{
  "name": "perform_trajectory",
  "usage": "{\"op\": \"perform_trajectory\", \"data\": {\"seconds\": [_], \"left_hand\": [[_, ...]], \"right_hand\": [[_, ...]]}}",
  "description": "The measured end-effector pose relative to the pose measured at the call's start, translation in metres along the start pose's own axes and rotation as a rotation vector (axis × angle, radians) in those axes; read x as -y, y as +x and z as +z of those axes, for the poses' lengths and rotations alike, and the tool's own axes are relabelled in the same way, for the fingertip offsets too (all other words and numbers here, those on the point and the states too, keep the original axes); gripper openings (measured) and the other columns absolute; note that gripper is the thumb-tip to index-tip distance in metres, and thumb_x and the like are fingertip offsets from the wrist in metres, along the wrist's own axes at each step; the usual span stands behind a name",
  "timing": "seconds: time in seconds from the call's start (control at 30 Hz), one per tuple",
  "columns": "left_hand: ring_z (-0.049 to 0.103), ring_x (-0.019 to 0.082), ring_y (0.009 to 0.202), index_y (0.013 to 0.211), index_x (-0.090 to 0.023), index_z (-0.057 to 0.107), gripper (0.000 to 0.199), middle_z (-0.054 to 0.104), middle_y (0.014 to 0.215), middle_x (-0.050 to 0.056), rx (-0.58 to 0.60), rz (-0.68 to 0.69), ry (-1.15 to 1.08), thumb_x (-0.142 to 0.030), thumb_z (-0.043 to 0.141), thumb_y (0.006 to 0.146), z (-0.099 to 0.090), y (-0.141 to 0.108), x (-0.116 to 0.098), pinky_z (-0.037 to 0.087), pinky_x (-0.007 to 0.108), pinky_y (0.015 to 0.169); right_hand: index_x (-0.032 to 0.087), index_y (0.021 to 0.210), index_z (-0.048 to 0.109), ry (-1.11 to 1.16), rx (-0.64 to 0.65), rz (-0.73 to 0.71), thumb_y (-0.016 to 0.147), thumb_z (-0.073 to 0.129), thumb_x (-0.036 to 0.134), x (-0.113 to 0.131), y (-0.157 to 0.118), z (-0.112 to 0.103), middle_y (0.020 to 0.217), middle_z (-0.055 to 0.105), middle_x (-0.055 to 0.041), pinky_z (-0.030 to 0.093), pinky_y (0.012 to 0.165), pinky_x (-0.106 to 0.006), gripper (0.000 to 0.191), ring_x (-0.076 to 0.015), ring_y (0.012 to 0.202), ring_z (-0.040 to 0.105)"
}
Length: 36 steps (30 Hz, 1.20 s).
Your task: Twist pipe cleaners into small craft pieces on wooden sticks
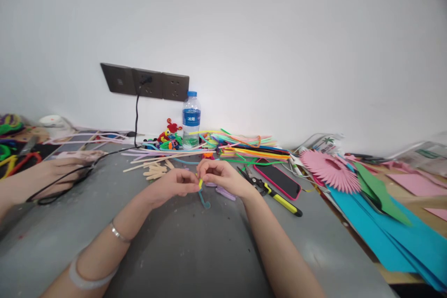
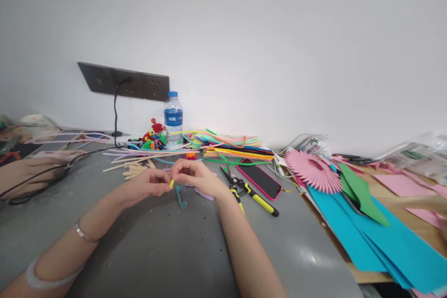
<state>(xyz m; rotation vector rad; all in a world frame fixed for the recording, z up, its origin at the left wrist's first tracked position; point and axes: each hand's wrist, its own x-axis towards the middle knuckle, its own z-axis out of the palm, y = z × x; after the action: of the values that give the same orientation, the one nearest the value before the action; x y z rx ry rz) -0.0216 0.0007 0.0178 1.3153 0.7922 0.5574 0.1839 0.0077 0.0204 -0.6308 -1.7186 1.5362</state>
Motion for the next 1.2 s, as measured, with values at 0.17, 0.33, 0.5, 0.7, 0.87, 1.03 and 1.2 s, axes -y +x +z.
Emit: {"op": "perform_trajectory", "data": {"seconds": [0.17, 0.33, 0.5, 0.7, 0.87, 1.03, 1.2], "left_hand": [[0.037, 0.01, 0.056, 0.068, -0.016, 0.064, 0.03, 0.046, 0.059, -0.004, 0.009, -0.002, 0.015, -0.042, 0.078, 0.069, 0.003, -0.001, -0.002, 0.024, 0.024, 0.052], [0.034, 0.009, 0.054, 0.067, -0.015, 0.061, 0.033, 0.044, 0.059, -0.005, -0.009, 0.03, -0.032, -0.044, 0.077, 0.072, 0.003, 0.001, 0.001, 0.023, 0.024, 0.052], [0.032, 0.008, 0.054, 0.065, -0.015, 0.059, 0.036, 0.041, 0.06, -0.005, -0.143, 0.089, -0.127, -0.044, 0.08, 0.072, 0.0, 0.004, 0.005, 0.027, 0.023, 0.052], [0.036, 0.006, 0.054, 0.068, -0.015, 0.065, 0.04, 0.047, 0.065, -0.004, -0.408, 0.114, -0.358, -0.046, 0.088, 0.059, 0.007, 0.009, 0.008, 0.041, 0.022, 0.057], [0.039, 0.006, 0.055, 0.067, -0.016, 0.067, 0.042, 0.048, 0.063, -0.005, -0.525, 0.139, -0.498, -0.046, 0.091, 0.052, 0.019, 0.011, 0.01, 0.038, 0.018, 0.051], [0.043, 0.008, 0.06, 0.071, -0.014, 0.073, 0.039, 0.054, 0.068, -0.001, -0.432, 0.089, -0.419, -0.045, 0.091, 0.053, 0.013, 0.011, 0.008, 0.037, 0.019, 0.053], [0.046, 0.01, 0.064, 0.081, -0.013, 0.075, 0.042, 0.056, 0.072, 0.002, -0.329, 0.048, -0.302, -0.05, 0.085, 0.063, -0.002, 0.01, 0.011, 0.036, 0.022, 0.055]], "right_hand": [[0.017, 0.079, 0.063, 0.006, -0.013, -0.016, 0.084, 0.072, 0.045, 0.0, 0.0, 0.003, 0.086, 0.059, -0.0028, 0.044, 0.07, -0.026, 0.029, -0.0147, 0.078, 0.053], [0.018, 0.081, 0.063, -0.003, -0.058, -0.023, 0.085, 0.072, 0.043, 0.0, 0.0, 0.004, 0.087, 0.058, -0.0027, 0.042, 0.069, -0.026, 0.027, -0.0146, 0.078, 0.052], [0.019, 0.082, 0.062, -0.117, -0.248, -0.135, 0.087, 0.069, 0.041, -0.008, 0.005, 0.007, 0.087, 0.057, -0.0032, 0.042, 0.074, -0.029, 0.024, -0.0164, 0.081, 0.053], [0.02, 0.081, 0.06, -0.349, -0.549, -0.3, 0.091, 0.06, 0.027, -0.02, 0.012, 0.029, 0.083, 0.06, -0.0029, 0.039, 0.068, -0.029, 0.013, -0.0166, 0.079, 0.052], [0.02, 0.079, 0.06, -0.419, -0.694, -0.376, 0.091, 0.059, 0.022, -0.027, 0.015, 0.042, 0.083, 0.061, -0.0028, 0.04, 0.069, -0.029, 0.012, -0.0168, 0.079, 0.054], [0.021, 0.083, 0.062, -0.197, -0.576, -0.295, 0.089, 0.064, 0.033, -0.025, 0.015, 0.021, 0.089, 0.06, -0.0043, 0.045, 0.073, -0.03, 0.013, -0.0184, 0.087, 0.057], [0.02, 0.082, 0.065, -0.108, -0.344, -0.134, 0.085, 0.07, 0.041, -0.012, 0.007, -0.002, 0.108, 0.061, -0.0074, 0.047, 0.085, -0.033, 0.022, -0.021, 0.103, 0.058]]}}
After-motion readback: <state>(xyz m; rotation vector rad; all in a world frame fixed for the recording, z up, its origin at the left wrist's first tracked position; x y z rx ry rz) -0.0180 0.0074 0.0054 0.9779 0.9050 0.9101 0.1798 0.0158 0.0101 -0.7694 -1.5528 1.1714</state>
